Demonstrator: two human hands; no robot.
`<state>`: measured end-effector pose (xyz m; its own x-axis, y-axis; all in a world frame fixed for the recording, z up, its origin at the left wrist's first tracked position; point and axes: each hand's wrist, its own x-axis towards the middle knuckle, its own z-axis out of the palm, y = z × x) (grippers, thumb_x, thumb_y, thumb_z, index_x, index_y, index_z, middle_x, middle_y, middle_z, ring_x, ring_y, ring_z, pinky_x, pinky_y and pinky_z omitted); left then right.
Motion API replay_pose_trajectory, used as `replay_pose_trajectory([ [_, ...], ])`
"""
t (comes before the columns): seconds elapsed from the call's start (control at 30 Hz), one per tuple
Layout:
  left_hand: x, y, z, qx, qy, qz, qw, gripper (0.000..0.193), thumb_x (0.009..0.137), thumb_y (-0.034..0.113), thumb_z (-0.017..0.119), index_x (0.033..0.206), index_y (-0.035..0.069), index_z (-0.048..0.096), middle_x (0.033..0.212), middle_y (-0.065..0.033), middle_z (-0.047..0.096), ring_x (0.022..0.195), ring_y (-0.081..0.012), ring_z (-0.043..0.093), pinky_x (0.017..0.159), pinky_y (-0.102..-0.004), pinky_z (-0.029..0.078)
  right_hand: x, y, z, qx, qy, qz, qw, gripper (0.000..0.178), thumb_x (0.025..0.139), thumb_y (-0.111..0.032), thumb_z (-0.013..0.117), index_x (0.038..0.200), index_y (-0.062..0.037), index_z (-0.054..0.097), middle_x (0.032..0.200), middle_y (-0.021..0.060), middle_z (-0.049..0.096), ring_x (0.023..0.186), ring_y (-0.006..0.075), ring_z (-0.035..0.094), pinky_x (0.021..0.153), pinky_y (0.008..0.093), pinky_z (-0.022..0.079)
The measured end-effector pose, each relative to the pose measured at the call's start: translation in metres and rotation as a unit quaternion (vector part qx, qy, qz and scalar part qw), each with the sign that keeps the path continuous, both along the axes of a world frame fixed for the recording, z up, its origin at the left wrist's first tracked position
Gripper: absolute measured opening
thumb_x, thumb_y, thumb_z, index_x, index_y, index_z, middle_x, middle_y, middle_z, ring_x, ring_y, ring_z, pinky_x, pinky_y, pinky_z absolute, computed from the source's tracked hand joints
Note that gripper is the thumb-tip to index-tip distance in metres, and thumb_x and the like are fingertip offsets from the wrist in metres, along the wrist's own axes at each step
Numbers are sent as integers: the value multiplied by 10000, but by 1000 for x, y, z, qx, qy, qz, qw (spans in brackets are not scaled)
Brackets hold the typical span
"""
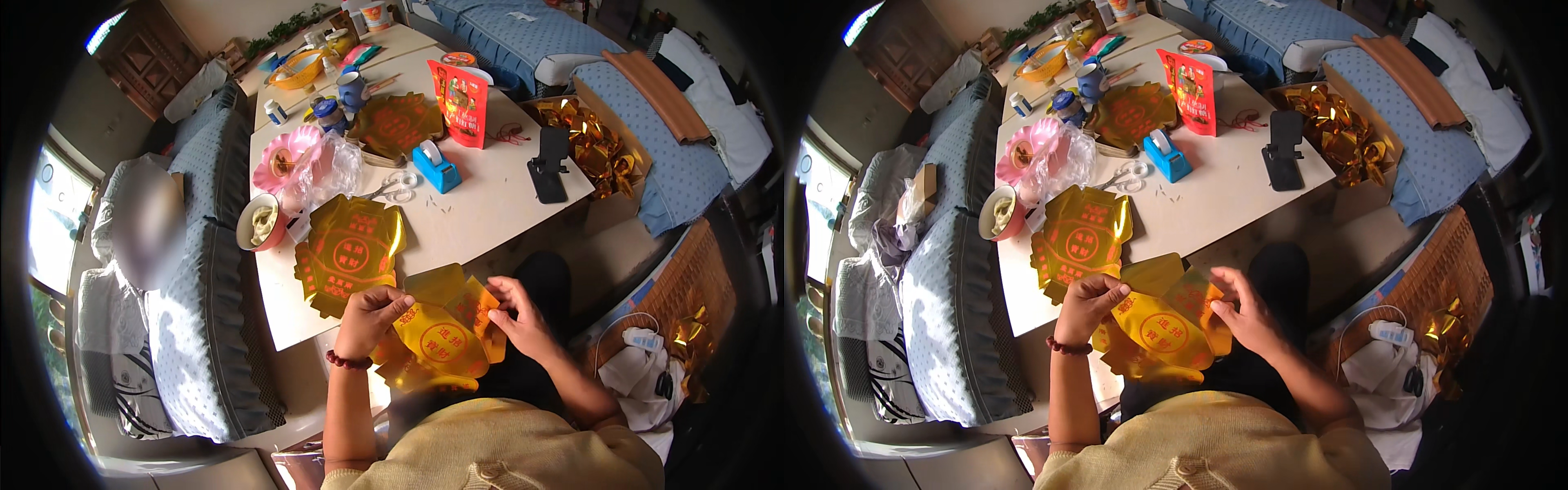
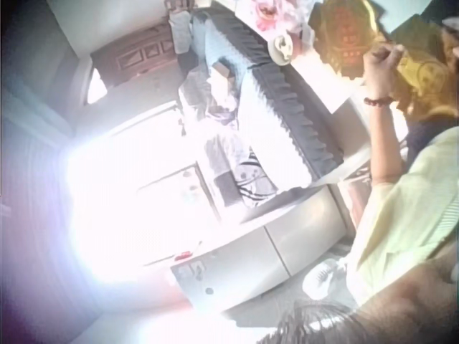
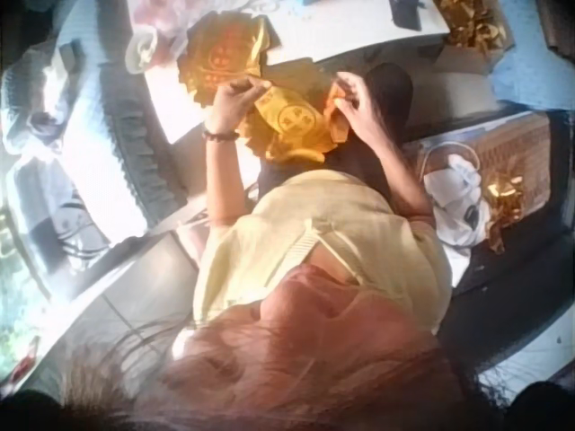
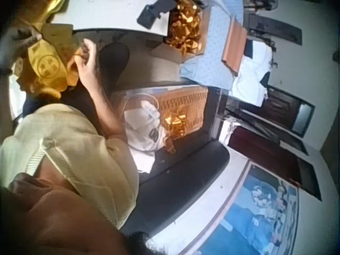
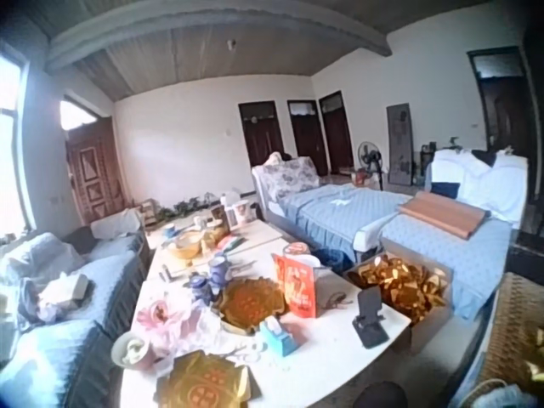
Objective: The person folds gold-colored paper sheets into small packets by hand. They repeatedly pick up a sheet, fold it into a specific shape, and apply adhesive tape to secure the edges. The finished packets are placed into a wicker basket on the right.
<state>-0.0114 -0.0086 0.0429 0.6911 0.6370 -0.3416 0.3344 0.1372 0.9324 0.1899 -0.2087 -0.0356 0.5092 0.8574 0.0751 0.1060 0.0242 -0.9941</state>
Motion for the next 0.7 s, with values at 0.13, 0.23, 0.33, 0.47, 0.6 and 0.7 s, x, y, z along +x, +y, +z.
replay_pose_trajectory([
  [0.13, 1, -8, -12, 49, -57, -30, 997, 165, 939, 161, 730, 930, -3, 710, 816, 26, 668, 765, -46, 581, 700, -211, 470, -3, 10, 44, 50, -403, -42, 913, 667, 804, -98, 777, 1418, -111, 515, 1406, 149, 480, 1264, 351, 489, 1069, 440, 402],
  [0.23, 11, -17, 2, 46, -60, -43, 996, 204, 929, 186, 744, 889, -10, 707, 768, 25, 648, 731, -50, 550, 671, -226, 459, -10, 21, 74, 32, -492, -8, 870, 674, 827, -275, 769, 1433, -132, 511, 1474, 144, 439, 1315, 346, 460, 1076, 466, 388],
  [0.33, 15, -21, 18, 70, -69, -84, 992, 206, 938, 185, 732, 926, -19, 700, 807, 18, 649, 759, -52, 561, 687, -229, 468, -11, 30, 75, 31, -423, 29, 905, 670, 848, -326, 758, 1433, -120, 505, 1286, 127, 539, 1174, 311, 537, 1005, 425, 442],
  [0.47, 2, -2, 27, 71, -132, -149, 977, 276, 993, 219, 653, 1179, 14, 653, 951, -8, 692, 858, -71, 621, 775, -243, 505, -5, 32, 65, 27, -317, 67, 946, 576, 885, -320, 744, 1368, -83, 539, 1088, 117, 544, 983, 266, 565, 882, 357, 485],
  [0.6, -24, 15, 23, 6, -90, -126, 988, 329, 1004, 301, 633, 1205, 41, 648, 978, 2, 671, 898, -84, 602, 804, -249, 485, 5, 30, 52, 54, -244, 97, 964, 523, 901, -315, 740, 1334, -87, 554, 1062, 103, 539, 938, 239, 564, 850, 333, 488],
  [0.7, -38, 8, -4, -11, -91, -115, 989, 270, 1011, 282, 628, 1107, 33, 667, 900, 42, 631, 899, -67, 553, 836, -251, 452, 7, 31, 50, 53, -221, 123, 966, 592, 900, -408, 722, 1360, -84, 540, 1089, 108, 546, 984, 246, 564, 892, 349, 477],
])
